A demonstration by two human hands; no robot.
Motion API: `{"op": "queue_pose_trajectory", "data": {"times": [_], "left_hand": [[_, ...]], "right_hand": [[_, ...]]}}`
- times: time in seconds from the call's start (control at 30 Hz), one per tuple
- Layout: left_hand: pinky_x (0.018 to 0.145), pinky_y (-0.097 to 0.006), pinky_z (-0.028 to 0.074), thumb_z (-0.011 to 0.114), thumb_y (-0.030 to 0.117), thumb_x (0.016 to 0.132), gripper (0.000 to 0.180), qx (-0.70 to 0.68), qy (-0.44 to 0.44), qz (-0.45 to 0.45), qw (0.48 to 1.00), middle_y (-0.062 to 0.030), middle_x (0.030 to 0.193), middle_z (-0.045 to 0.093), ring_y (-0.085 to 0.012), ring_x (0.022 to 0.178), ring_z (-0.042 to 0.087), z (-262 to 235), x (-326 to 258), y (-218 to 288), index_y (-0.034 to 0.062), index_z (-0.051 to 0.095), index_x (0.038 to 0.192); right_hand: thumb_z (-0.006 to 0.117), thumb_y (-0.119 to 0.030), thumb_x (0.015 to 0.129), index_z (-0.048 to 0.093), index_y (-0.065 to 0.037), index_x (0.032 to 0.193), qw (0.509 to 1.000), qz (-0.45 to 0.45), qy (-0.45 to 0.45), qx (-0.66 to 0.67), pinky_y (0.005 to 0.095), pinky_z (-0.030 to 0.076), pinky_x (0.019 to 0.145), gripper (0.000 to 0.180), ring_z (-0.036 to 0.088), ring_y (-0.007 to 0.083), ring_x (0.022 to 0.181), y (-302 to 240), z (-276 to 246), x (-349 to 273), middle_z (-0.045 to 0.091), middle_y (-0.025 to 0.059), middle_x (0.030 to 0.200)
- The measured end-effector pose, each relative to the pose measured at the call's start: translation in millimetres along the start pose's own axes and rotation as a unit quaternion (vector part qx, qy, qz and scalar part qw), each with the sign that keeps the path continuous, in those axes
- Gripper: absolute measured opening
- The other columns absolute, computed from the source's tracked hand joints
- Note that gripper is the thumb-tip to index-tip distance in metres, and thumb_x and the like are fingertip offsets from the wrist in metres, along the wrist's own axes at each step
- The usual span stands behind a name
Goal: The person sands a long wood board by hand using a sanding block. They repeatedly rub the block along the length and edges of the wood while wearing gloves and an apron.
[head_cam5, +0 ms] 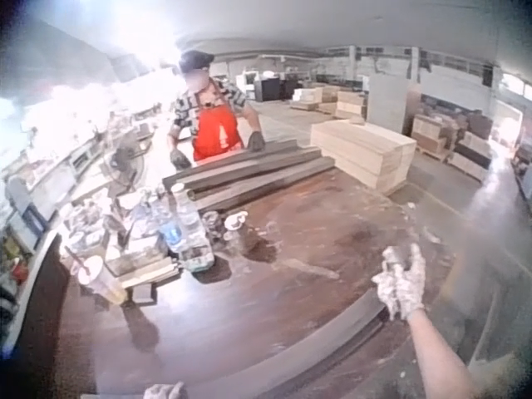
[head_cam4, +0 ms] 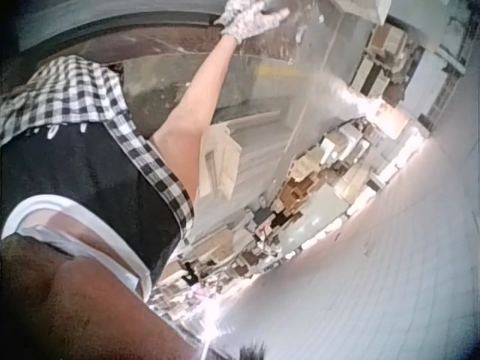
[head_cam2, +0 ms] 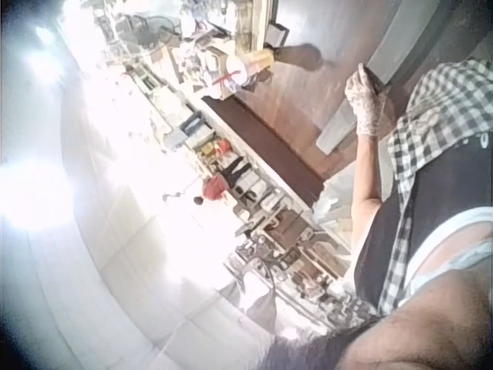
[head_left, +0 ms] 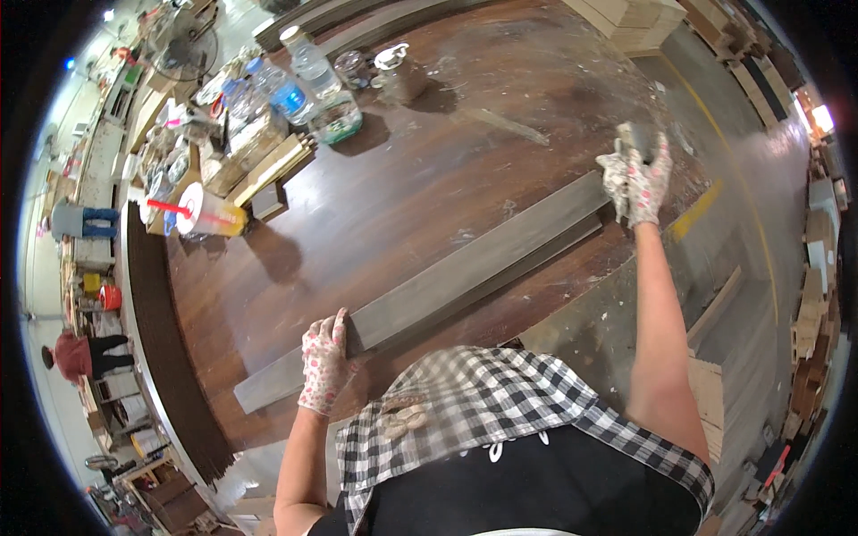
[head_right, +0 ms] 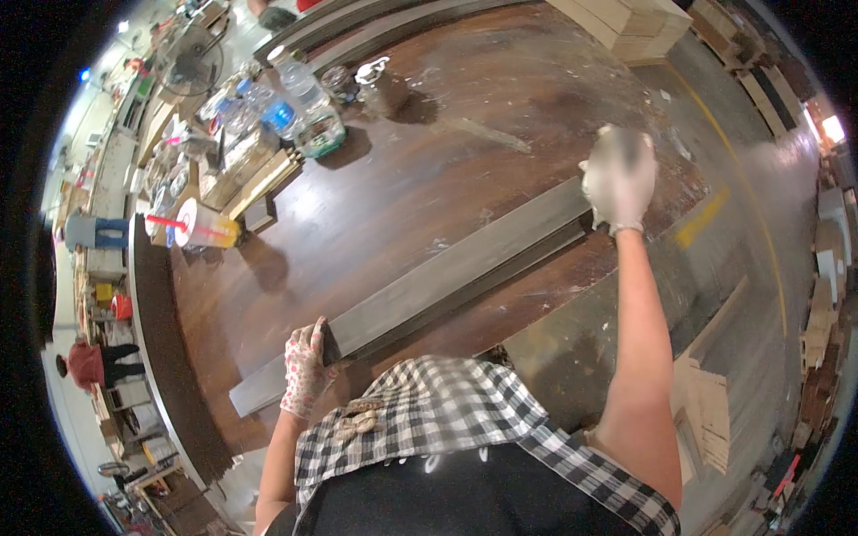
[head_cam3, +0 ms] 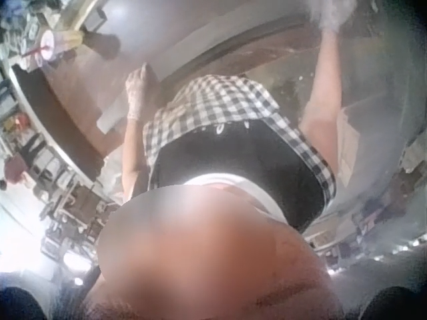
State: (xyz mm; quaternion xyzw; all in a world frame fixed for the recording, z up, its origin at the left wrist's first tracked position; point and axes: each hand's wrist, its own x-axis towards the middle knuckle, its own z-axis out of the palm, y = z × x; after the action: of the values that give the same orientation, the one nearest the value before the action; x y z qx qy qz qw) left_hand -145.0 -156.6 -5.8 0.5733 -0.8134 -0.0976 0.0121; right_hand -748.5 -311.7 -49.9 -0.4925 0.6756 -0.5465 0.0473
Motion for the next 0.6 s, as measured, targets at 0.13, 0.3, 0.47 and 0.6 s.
{"op": "queue_pose_trajectory", "data": {"times": [0.13,0.3,0.47,0.6], "left_hand": [[0.099,-0.050,0.041,0.088,0.016,0.051,0.098,0.035,0.127,0.024,0.991,-0.0104,0.125,0.056,-0.0345,0.116,0.052,-1,-20,-5,0.0108,0.048,0.140],[0.094,-0.051,0.042,0.083,0.016,0.052,0.085,0.092,0.250,0.050,0.962,-0.0062,0.118,0.059,-0.0307,0.109,0.057,0,-19,-15,0.0166,0.055,0.132],[0.094,-0.051,0.043,0.081,0.021,0.055,0.078,0.037,0.236,0.010,0.971,-0.0082,0.118,0.061,-0.0317,0.107,0.058,1,-36,-21,0.0131,0.058,0.129],[0.094,-0.048,0.043,0.081,0.026,0.053,0.081,-0.012,0.216,-0.034,0.976,-0.0100,0.121,0.062,-0.0325,0.108,0.058,-11,-66,-33,0.0094,0.058,0.130]], "right_hand": [[0.069,-0.009,0.093,0.037,0.000,0.151,0.995,-0.025,0.093,0.037,0.0399,0.033,0.118,0.067,0.041,0.0269,0.140,-54,-22,-26,0.041,0.0173,0.152],[0.067,-0.003,0.093,0.035,-0.002,0.152,0.993,-0.029,0.113,0.021,0.0393,0.034,0.116,0.067,0.041,0.0265,0.139,-106,-16,-78,0.041,0.0155,0.152],[0.059,0.001,0.096,0.041,-0.002,0.149,0.991,-0.054,0.108,0.058,0.0358,0.036,0.112,0.055,0.046,0.0210,0.132,-137,-2,-98,0.048,0.0117,0.146],[0.057,-0.006,0.099,0.041,-0.002,0.147,0.979,-0.018,0.082,0.183,0.0355,0.039,0.111,0.051,0.049,0.0236,0.130,-188,10,-115,0.050,0.0136,0.143]]}}
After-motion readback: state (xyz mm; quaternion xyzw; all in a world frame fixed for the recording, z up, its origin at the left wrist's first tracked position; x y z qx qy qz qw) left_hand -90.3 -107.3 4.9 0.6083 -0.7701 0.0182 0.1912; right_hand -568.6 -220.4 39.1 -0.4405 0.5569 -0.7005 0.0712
